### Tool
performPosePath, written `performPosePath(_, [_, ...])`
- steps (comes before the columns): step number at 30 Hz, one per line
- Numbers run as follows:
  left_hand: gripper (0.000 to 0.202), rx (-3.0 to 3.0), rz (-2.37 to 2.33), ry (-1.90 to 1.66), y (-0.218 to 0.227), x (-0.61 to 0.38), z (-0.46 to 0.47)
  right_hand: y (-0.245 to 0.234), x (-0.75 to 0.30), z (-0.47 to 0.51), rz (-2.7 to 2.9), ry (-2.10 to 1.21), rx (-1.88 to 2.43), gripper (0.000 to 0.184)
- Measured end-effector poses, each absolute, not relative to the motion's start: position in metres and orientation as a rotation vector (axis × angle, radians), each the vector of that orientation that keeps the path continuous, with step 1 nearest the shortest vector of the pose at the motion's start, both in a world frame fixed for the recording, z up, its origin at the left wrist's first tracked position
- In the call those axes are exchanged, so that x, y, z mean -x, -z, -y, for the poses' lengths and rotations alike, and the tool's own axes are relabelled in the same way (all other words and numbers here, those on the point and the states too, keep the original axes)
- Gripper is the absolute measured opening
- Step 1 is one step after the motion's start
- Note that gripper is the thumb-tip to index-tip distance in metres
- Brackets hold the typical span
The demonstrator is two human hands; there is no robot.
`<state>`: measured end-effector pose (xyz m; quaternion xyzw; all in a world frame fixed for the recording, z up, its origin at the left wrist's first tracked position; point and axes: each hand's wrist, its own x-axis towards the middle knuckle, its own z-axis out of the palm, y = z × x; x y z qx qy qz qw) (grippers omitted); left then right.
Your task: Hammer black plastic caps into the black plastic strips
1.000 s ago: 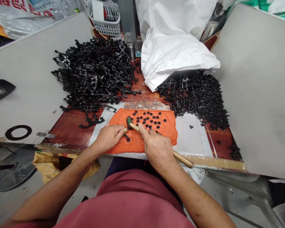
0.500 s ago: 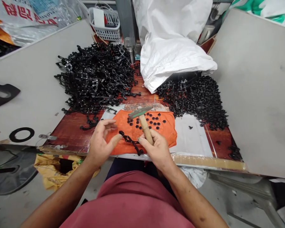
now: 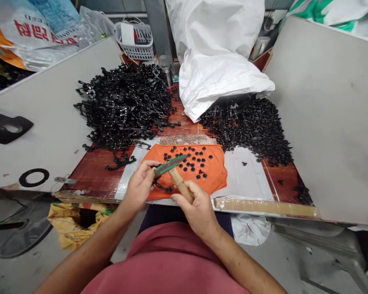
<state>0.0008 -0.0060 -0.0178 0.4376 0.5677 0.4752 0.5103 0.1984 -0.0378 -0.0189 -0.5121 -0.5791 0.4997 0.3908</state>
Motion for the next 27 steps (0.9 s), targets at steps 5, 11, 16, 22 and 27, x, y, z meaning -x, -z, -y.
performPosePath(5, [0.028,-1.381,-1.49,-0.925,0.025,0.047,-0.043,0.022,-0.236,0.047,1.827,-0.985,1.469,0.028])
performPosePath(11, [0.026,-1.423,-1.442,-0.773,0.022,0.044,-0.065,0.043,-0.25,0.058,2.074,-0.812,1.589,0.041])
performPosePath(16, [0.025,-1.454,-1.433,-0.733,0.018,0.038,-0.072,0.045,-0.248,0.056,2.104,-0.758,1.624,0.039])
performPosePath(22, [0.023,-1.662,-1.499,-0.599,0.021,0.04,-0.078,0.043,-0.249,0.055,2.121,-0.745,1.633,0.038])
performPosePath(27, [0.017,-1.673,-1.515,-0.567,0.022,0.04,-0.081,0.044,-0.249,0.056,2.123,-0.721,1.632,0.037])
